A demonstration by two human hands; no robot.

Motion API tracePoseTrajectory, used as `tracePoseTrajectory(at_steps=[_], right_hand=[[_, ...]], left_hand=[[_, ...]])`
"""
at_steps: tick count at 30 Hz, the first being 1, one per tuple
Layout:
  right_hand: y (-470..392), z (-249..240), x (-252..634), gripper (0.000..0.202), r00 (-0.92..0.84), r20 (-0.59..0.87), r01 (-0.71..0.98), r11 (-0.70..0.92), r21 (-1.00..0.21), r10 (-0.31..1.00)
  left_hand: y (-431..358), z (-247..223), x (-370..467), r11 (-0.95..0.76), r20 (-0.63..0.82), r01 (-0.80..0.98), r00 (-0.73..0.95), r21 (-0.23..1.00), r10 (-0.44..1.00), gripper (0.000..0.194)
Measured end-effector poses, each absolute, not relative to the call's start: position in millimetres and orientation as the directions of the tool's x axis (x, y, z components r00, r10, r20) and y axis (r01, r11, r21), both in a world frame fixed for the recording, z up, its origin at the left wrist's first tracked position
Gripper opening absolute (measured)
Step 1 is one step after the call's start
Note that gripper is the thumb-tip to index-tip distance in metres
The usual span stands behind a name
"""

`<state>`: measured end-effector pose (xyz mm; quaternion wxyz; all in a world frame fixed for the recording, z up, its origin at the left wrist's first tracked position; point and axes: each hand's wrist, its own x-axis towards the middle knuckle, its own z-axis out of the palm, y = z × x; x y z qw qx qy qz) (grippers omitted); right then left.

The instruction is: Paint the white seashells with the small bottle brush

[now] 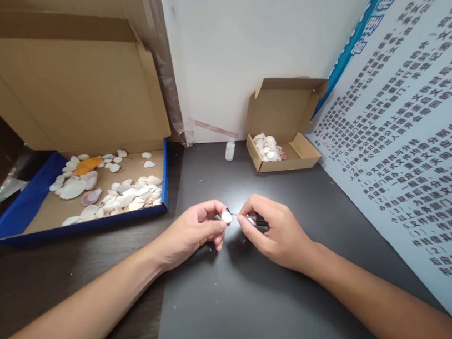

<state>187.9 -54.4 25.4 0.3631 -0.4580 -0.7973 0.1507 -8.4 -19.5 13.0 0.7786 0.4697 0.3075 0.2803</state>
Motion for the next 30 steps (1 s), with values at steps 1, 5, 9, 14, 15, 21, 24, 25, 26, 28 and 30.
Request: tracePoseTrajectory(at_steps=[1,5,9,14,15,21,24,25,26,28,30], right_hand=[[-54.8,25.6,187.9,0.012,-0.32,0.441,0.616,0.538,-0.575,0.838],[-56.7,27.1,188.3,0.011,-0.353,0.439,0.585,0.561,-0.586,0.826],[-56.3,28.1,189.1,0.011,-0.373,0.443,0.578,0.578,-0.576,0.815],[-53.2,28.0,190.7,0.011,-0.262,0.454,0.662,0.501,-0.558,0.852],[-53.0,28.2,191.1,0.011,-0.244,0.462,0.665,0.494,-0.56,0.853],[-52.6,29.6,192.7,0.011,-0.318,0.455,0.621,0.545,-0.563,0.832],[-50.8,29.7,193.2,0.012,-0.259,0.476,0.646,0.517,-0.561,0.84],[-50.4,29.7,193.3,0.012,-0.27,0.485,0.627,0.534,-0.567,0.832],[-50.2,29.7,193.4,0.012,-0.293,0.487,0.605,0.553,-0.572,0.823],[-50.0,29.6,193.6,0.013,-0.33,0.468,0.589,0.567,-0.576,0.82],[-50.1,29.5,193.8,0.014,-0.302,0.451,0.628,0.531,-0.569,0.84]], left_hand=[[-19.5,13.3,-8.6,0.405,-0.222,-0.143,0.652,0.903,0.725,0.021],[-19.3,14.1,-9.3,0.42,-0.241,-0.134,0.649,0.898,0.721,0.02],[-18.4,13.9,-9.4,0.428,-0.229,-0.163,0.65,0.889,0.725,0.02],[-18.5,16.4,-9.1,0.434,-0.226,-0.188,0.64,0.881,0.734,0.021],[-18.8,17.0,-9.0,0.434,-0.226,-0.188,0.639,0.881,0.736,0.021],[-19.4,17.9,-8.5,0.439,-0.224,-0.202,0.636,0.875,0.738,0.023],[-18.9,18.1,-8.5,0.447,-0.232,-0.204,0.631,0.871,0.74,0.023],[-18.7,18.2,-8.6,0.449,-0.233,-0.205,0.631,0.87,0.74,0.022],[-18.5,18.3,-8.8,0.45,-0.233,-0.204,0.633,0.869,0.738,0.022],[-18.2,18.1,-9.2,0.451,-0.231,-0.207,0.637,0.868,0.735,0.021],[-17.8,17.6,-9.5,0.45,-0.228,-0.209,0.638,0.868,0.736,0.02]])
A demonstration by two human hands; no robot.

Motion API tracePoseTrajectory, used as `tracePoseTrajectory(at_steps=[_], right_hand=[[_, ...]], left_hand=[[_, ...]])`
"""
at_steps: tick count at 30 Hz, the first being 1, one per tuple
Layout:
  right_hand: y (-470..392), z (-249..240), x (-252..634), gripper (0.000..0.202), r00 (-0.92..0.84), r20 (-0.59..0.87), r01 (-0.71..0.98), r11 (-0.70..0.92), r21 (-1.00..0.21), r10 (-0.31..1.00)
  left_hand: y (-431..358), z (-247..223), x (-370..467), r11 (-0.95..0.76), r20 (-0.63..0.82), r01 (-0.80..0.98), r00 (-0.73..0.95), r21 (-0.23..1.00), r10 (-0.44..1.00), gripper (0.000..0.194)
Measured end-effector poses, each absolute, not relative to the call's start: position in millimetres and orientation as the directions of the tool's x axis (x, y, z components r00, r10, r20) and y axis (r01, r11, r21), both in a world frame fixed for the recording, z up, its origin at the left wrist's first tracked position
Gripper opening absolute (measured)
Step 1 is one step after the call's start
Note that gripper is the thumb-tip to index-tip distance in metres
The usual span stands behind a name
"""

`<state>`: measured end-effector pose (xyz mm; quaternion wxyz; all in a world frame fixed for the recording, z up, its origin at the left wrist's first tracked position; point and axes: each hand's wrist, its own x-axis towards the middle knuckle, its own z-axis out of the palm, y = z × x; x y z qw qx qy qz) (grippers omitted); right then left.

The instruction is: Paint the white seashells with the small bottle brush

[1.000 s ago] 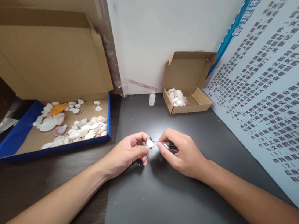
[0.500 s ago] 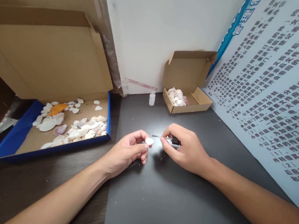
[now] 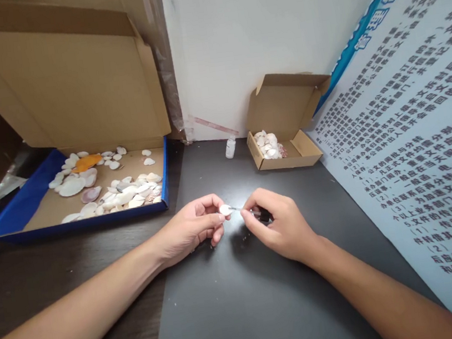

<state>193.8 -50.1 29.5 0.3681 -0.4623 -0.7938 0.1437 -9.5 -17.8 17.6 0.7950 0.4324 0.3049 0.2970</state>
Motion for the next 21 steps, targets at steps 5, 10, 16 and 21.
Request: tracePoseTrajectory(at_steps=[5,10,16,21], right_hand=[[-50.8,29.1,192.8,0.016,-0.308,0.451,0.611,0.537,-0.581,0.838],[-50.0,27.2,192.0,0.018,-0.264,0.406,0.659,0.471,-0.586,0.875],[-49.5,25.5,193.3,0.018,-0.315,0.355,0.634,0.474,-0.612,0.88],[-49.3,25.2,193.1,0.018,-0.299,0.376,0.62,0.478,-0.622,0.877]], left_hand=[[-17.3,15.8,-9.2,0.445,-0.222,-0.216,0.633,0.869,0.741,0.018],[-18.1,16.0,-8.4,0.428,-0.218,-0.225,0.607,0.875,0.764,0.017],[-18.7,16.2,-9.0,0.422,-0.215,-0.228,0.599,0.877,0.771,0.017],[-18.9,15.2,-9.6,0.423,-0.218,-0.22,0.602,0.879,0.768,0.017]])
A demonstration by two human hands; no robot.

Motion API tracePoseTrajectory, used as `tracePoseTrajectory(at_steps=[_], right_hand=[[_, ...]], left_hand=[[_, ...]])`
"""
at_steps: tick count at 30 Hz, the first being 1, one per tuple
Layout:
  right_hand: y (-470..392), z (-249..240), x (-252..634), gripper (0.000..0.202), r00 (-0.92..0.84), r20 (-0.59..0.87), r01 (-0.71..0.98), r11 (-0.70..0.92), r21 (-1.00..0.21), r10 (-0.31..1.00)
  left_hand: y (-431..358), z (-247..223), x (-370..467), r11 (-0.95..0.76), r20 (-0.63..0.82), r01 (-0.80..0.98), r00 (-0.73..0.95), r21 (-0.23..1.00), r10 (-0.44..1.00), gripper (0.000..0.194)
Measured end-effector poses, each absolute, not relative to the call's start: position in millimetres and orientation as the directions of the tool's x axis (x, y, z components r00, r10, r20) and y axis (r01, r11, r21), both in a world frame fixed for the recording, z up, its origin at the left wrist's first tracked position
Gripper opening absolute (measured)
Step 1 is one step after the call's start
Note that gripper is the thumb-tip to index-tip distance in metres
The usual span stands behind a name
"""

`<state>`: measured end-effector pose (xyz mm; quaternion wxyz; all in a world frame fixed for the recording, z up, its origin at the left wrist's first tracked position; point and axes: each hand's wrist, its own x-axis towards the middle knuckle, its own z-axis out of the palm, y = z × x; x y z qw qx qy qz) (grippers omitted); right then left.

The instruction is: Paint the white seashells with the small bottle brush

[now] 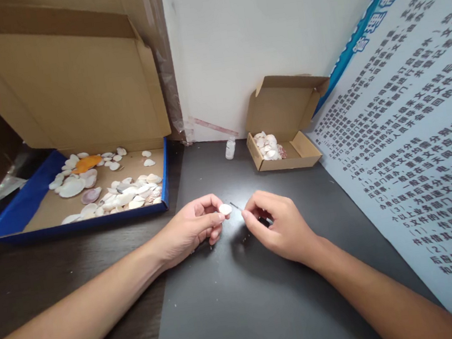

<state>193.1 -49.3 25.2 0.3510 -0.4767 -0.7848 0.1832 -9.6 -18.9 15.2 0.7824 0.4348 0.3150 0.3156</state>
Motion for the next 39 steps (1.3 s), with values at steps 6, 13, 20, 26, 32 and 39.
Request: tracePoseTrajectory(at_steps=[6,13,20,26,32,39], right_hand=[[-49.7,25.4,192.2,0.021,-0.325,0.34,0.629,0.47,-0.619,0.882],[-49.2,25.6,192.0,0.026,-0.338,0.254,0.671,0.421,-0.61,0.906],[-49.5,26.1,191.7,0.023,-0.328,0.252,0.662,0.412,-0.626,0.911],[-51.1,28.1,192.9,0.019,-0.333,0.315,0.643,0.458,-0.614,0.889],[-51.4,27.9,191.9,0.018,-0.344,0.346,0.643,0.487,-0.591,0.873],[-51.9,27.6,192.8,0.017,-0.346,0.339,0.668,0.483,-0.566,0.875]], left_hand=[[-18.9,18.4,-8.6,0.428,-0.228,-0.218,0.596,0.877,0.77,0.021],[-19.6,17.0,-9.3,0.424,-0.223,-0.213,0.602,0.88,0.767,0.022],[-19.7,17.3,-8.8,0.425,-0.225,-0.209,0.604,0.881,0.764,0.024],[-20.2,19.5,-7.5,0.431,-0.24,-0.202,0.594,0.88,0.768,0.027],[-19.7,19.8,-7.9,0.44,-0.249,-0.203,0.591,0.875,0.767,0.028],[-19.5,18.1,-8.9,0.432,-0.239,-0.201,0.599,0.879,0.764,0.025]])
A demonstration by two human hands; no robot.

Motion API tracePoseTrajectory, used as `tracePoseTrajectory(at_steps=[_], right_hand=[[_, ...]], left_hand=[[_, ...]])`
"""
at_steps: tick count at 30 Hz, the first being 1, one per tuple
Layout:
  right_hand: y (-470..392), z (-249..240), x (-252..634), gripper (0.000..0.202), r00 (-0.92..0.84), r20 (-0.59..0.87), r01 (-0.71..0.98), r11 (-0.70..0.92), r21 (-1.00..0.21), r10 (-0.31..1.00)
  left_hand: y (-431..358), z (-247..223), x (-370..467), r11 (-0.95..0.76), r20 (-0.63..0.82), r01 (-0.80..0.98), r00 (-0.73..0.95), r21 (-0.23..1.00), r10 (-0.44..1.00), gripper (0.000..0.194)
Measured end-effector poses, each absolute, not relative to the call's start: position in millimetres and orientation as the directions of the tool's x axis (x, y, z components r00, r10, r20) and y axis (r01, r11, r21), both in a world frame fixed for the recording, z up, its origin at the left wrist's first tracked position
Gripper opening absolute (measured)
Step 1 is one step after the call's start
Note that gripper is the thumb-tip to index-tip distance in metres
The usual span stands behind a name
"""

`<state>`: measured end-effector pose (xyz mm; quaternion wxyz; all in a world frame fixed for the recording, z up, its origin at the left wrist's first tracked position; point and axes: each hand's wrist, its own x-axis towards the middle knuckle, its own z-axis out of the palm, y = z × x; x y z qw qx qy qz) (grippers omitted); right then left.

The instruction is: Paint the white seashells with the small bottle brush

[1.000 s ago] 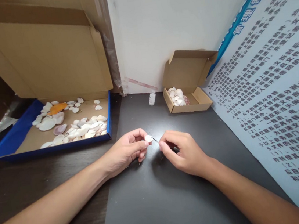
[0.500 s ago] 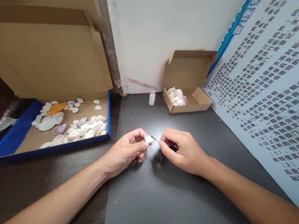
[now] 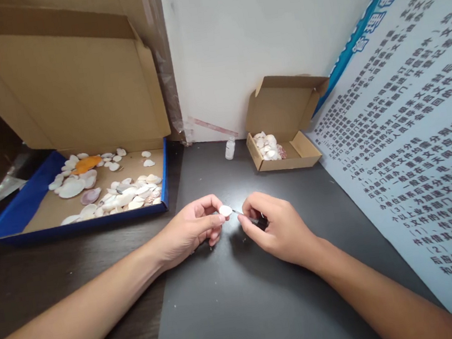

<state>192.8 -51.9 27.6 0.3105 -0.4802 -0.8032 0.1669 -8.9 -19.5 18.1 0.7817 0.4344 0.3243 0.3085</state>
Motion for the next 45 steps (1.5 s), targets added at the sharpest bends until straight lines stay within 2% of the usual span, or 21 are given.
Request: tracePoseTrajectory(at_steps=[4,17,33,45], right_hand=[[-54.2,28.9,192.8,0.017,-0.365,0.386,0.597,0.531,-0.601,0.847],[-52.7,28.2,192.6,0.017,-0.323,0.358,0.667,0.479,-0.57,0.876],[-52.2,28.5,192.3,0.016,-0.333,0.371,0.675,0.493,-0.548,0.867],[-53.1,28.3,193.5,0.018,-0.352,0.361,0.63,0.504,-0.59,0.863]], left_hand=[[-19.2,17.3,-9.2,0.429,-0.241,-0.191,0.601,0.883,0.762,0.025],[-19.4,19.5,-8.4,0.433,-0.249,-0.189,0.592,0.881,0.767,0.025],[-19.9,19.1,-8.0,0.435,-0.253,-0.186,0.591,0.881,0.766,0.026],[-19.4,17.8,-9.0,0.436,-0.252,-0.18,0.602,0.882,0.758,0.024]])
